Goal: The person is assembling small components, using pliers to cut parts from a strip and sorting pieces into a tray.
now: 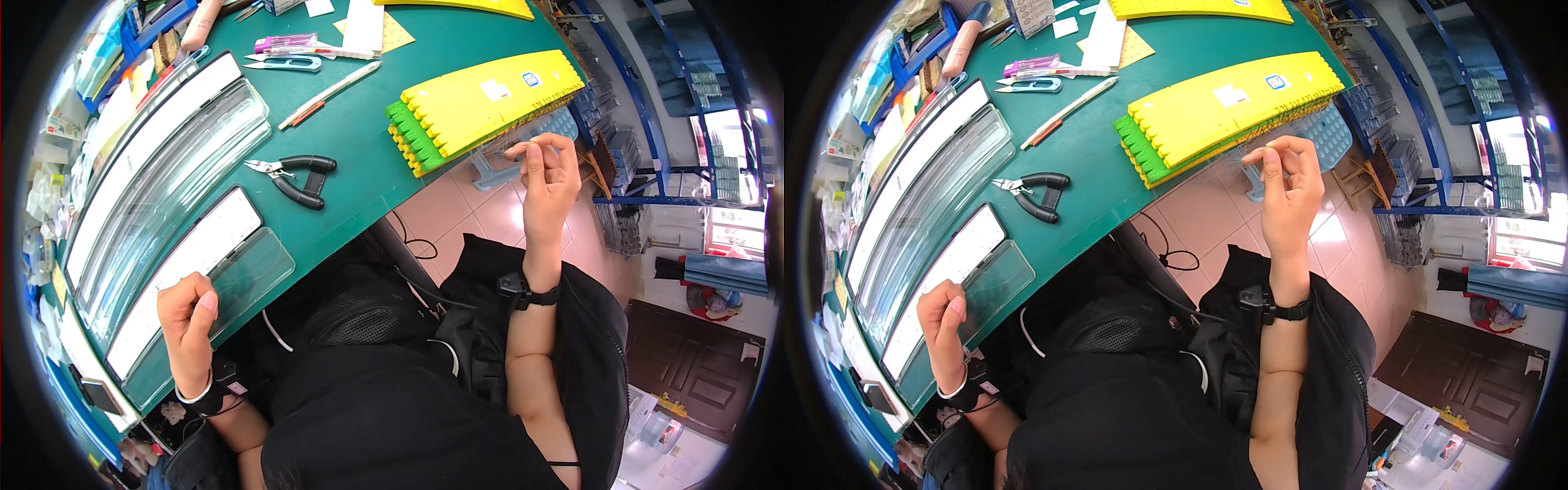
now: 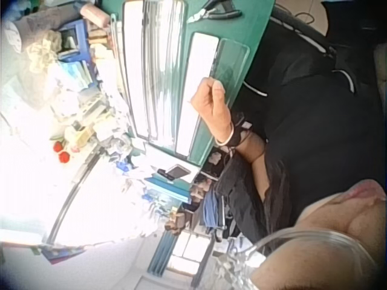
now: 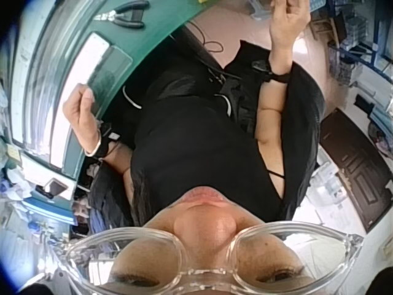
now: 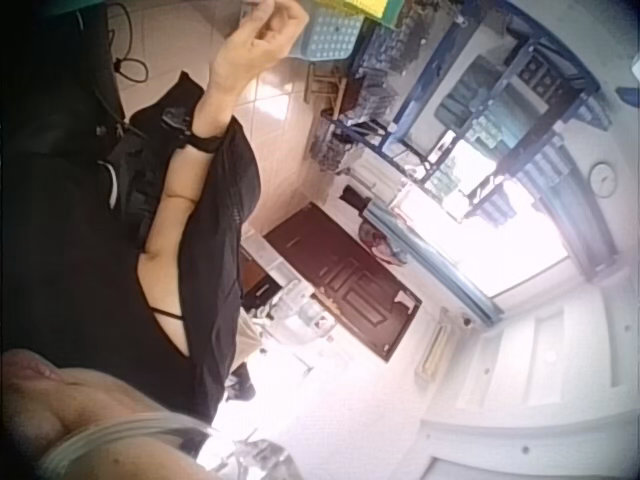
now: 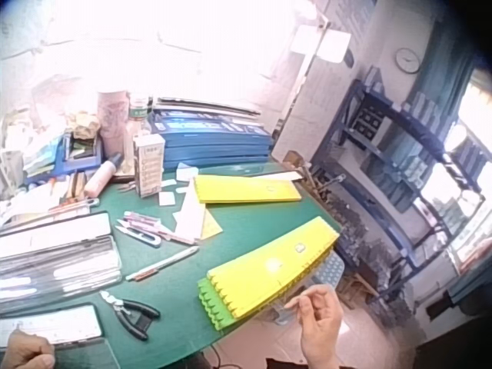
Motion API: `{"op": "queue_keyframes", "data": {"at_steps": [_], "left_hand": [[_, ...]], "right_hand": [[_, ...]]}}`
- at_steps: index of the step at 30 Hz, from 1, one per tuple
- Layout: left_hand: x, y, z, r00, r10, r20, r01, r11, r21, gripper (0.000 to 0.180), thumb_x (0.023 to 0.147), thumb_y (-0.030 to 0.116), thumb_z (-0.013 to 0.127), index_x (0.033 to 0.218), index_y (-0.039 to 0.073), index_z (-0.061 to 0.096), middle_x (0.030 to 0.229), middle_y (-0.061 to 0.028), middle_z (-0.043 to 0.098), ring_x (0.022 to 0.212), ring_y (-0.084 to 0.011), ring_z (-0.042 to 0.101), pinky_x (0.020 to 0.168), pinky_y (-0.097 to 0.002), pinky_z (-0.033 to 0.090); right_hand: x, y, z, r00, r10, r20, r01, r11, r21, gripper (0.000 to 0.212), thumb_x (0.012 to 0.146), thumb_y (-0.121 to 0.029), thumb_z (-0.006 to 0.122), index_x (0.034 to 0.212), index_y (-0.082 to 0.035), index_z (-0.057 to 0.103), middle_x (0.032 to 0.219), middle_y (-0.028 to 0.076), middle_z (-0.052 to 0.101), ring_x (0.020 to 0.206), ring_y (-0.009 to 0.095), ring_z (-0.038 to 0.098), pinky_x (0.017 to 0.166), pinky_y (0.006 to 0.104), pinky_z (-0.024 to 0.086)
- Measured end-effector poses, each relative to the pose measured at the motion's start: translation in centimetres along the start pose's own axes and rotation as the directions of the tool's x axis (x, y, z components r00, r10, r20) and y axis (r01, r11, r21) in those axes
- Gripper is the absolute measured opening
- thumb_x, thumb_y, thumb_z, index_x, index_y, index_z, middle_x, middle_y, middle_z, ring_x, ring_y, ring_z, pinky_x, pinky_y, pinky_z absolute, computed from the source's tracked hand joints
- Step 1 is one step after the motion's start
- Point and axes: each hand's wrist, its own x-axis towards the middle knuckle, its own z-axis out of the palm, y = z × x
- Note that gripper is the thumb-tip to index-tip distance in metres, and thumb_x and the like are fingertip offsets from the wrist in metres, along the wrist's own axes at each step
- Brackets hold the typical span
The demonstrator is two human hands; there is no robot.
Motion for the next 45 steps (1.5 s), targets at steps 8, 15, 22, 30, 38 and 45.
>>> {"op": "queue_keyframes", "data": {"at_steps": [8,15,22,30,38,45], "left_hand": [[-0.8,-1.2,-1.0,0.996,0.088,-0.016,-0.089,0.993,-0.072,0.038,0.088,0.025,0.063,0.065,0.003,0.042,0.057,-0.0002,0.035,0.053,-0.0126,0.033,0.053,-0.0319,0.021],[-1.4,-1.5,-2.1,0.992,0.120,-0.049,-0.127,0.970,-0.205,0.042,0.088,0.028,0.064,0.063,0.005,0.040,0.057,-0.0003,0.035,0.052,-0.0121,0.031,0.052,-0.0315,0.020],[-1.4,-1.7,-2.3,0.980,0.119,-0.158,-0.108,0.991,0.073,0.031,0.093,0.022,0.064,0.072,0.004,0.051,0.075,-0.0030,0.047,0.072,-0.0123,0.043,0.061,-0.0276,0.028],[0.1,3.5,-1.4,0.789,0.196,-0.583,0.081,0.907,0.413,0.047,0.094,0.016,0.068,0.140,0.005,0.060,0.145,-0.0108,0.057,0.133,-0.0235,0.054,0.107,-0.0397,0.044],[5.1,13.9,5.3,0.875,0.481,0.043,-0.439,0.755,0.486,0.045,0.075,0.001,0.080,0.119,0.000,0.069,0.109,-0.0138,0.072,0.101,-0.0276,0.067,0.094,-0.0395,0.050],[12.1,13.7,18.3,0.738,0.580,0.346,-0.670,0.689,0.274,0.033,0.078,0.004,0.080,0.109,0.008,0.069,0.105,-0.0083,0.066,0.102,-0.0313,0.064,0.087,-0.0408,0.052]], "right_hand": [[0.3,-1.4,-1.8,0.999,0.024,0.036,-0.025,0.999,0.030,0.006,0.102,-0.004,0.060,0.107,-0.002,0.058,0.122,0.008,0.065,0.091,0.008,0.056,0.079,0.0233,0.047],[0.1,-2.7,-1.5,0.984,-0.049,0.169,0.056,0.998,-0.040,0.006,0.097,0.003,0.062,0.103,0.000,0.061,0.118,0.007,0.063,0.093,0.009,0.055,0.081,0.0242,0.046],[-0.4,-2.7,-1.5,0.985,-0.021,0.172,0.045,0.990,-0.137,0.009,0.094,0.005,0.065,0.100,-0.001,0.064,0.115,0.007,0.065,0.089,0.009,0.054,0.076,0.0233,0.044],[-0.5,-1.0,-0.9,0.974,-0.193,0.115,0.205,0.973,-0.106,0.010,0.092,0.004,0.068,0.100,-0.001,0.065,0.115,0.008,0.066,0.092,0.013,0.054,0.079,0.0248,0.043],[-0.8,0.7,-0.2,0.987,-0.161,0.026,0.159,0.985,0.072,0.007,0.094,0.002,0.069,0.100,0.000,0.065,0.112,0.008,0.063,0.094,0.013,0.054,0.082,0.0254,0.043],[-1.5,0.8,-0.1,0.992,-0.123,0.009,0.119,0.971,0.208,0.008,0.095,0.002,0.068,0.102,0.001,0.064,0.113,0.009,0.061,0.098,0.014,0.055,0.085,0.0269,0.043]]}}
